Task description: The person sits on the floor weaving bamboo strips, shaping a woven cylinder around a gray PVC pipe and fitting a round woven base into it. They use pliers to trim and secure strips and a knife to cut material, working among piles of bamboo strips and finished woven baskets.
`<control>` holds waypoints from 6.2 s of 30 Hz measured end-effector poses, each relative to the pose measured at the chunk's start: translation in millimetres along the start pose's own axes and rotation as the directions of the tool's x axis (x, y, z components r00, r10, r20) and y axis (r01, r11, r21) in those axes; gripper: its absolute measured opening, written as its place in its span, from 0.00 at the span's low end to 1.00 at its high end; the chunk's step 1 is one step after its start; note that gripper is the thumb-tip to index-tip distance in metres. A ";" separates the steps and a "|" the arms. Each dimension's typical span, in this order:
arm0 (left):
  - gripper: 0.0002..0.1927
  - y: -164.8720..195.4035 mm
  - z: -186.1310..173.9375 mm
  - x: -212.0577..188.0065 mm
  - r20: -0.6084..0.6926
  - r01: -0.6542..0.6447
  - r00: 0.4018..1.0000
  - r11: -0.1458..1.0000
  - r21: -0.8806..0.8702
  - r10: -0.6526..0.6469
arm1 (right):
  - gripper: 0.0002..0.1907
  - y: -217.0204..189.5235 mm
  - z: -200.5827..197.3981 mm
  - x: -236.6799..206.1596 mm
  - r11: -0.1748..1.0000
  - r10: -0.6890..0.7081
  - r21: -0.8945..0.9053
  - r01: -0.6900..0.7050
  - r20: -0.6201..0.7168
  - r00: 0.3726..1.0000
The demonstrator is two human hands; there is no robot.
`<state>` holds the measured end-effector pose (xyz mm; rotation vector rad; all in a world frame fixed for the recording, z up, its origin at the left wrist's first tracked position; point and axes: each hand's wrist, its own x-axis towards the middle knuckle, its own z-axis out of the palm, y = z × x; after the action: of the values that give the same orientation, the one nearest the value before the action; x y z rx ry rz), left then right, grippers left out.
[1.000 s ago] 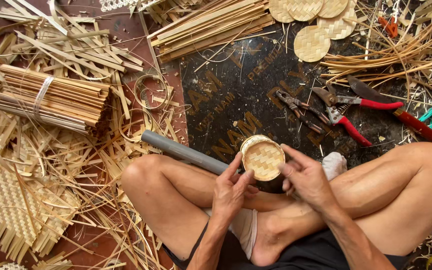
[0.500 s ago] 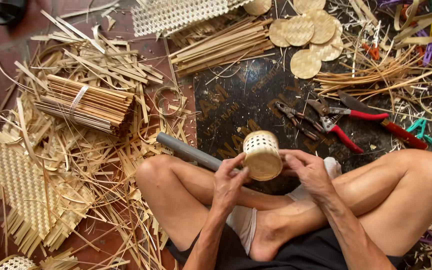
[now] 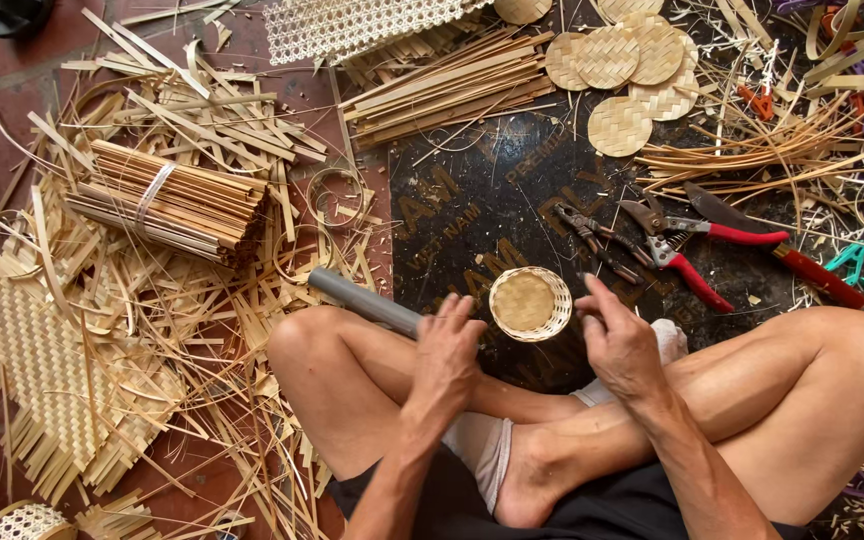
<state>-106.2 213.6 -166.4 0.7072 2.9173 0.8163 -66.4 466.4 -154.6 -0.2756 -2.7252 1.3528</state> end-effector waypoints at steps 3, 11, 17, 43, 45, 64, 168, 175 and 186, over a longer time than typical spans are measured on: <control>0.17 -15.5 -33.1 6.6 0.200 0.035 0.976 0.964 0.264 -0.090 | 0.23 7.7 -2.0 -2.3 0.957 0.216 0.195 -0.215 0.017 0.976; 0.12 -30.9 -53.0 57.0 0.594 0.063 0.739 0.910 0.409 -0.318 | 0.17 19.8 -1.9 -4.2 0.907 0.247 0.369 -0.205 -0.072 0.966; 0.19 -39.4 -77.9 58.3 0.620 0.035 0.774 0.986 0.163 -0.130 | 0.16 22.6 -9.0 -12.7 0.862 0.207 0.487 -0.141 -0.085 0.975; 0.11 20.3 -10.9 50.1 0.124 -0.101 0.981 0.935 -0.341 0.151 | 0.29 35.9 -153.9 -100.2 0.731 -0.039 0.677 0.085 -0.083 0.996; 0.11 19.1 -10.7 34.6 0.173 -0.084 0.971 0.910 -0.406 0.167 | 0.30 42.5 -154.8 -113.0 0.785 -0.104 0.617 0.065 0.026 0.994; 0.09 34.3 7.7 16.5 0.032 -0.043 0.997 0.891 -0.452 0.064 | 0.32 -107.5 -67.9 -69.1 0.921 -0.344 0.173 0.350 -0.065 0.937; 0.17 33.6 11.5 26.2 0.143 -0.087 0.979 0.927 -0.365 0.148 | 0.29 -89.6 -74.6 -70.2 0.873 -0.472 -0.128 0.470 0.020 0.882; 0.13 34.2 11.6 30.1 0.029 -0.013 0.999 0.898 -0.441 0.029 | 0.27 -66.3 -105.5 -58.9 0.948 -0.293 0.103 0.300 -0.079 0.953; 0.09 31.3 -13.0 39.2 -0.079 0.134 0.977 0.863 -0.487 -0.196 | 0.18 -11.8 -134.5 -8.3 0.341 0.263 0.892 0.296 -0.392 0.881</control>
<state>-130.2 248.0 -136.0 0.3636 2.6403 1.5294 -38.6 562.7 -63.8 -0.3802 -1.1456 2.2091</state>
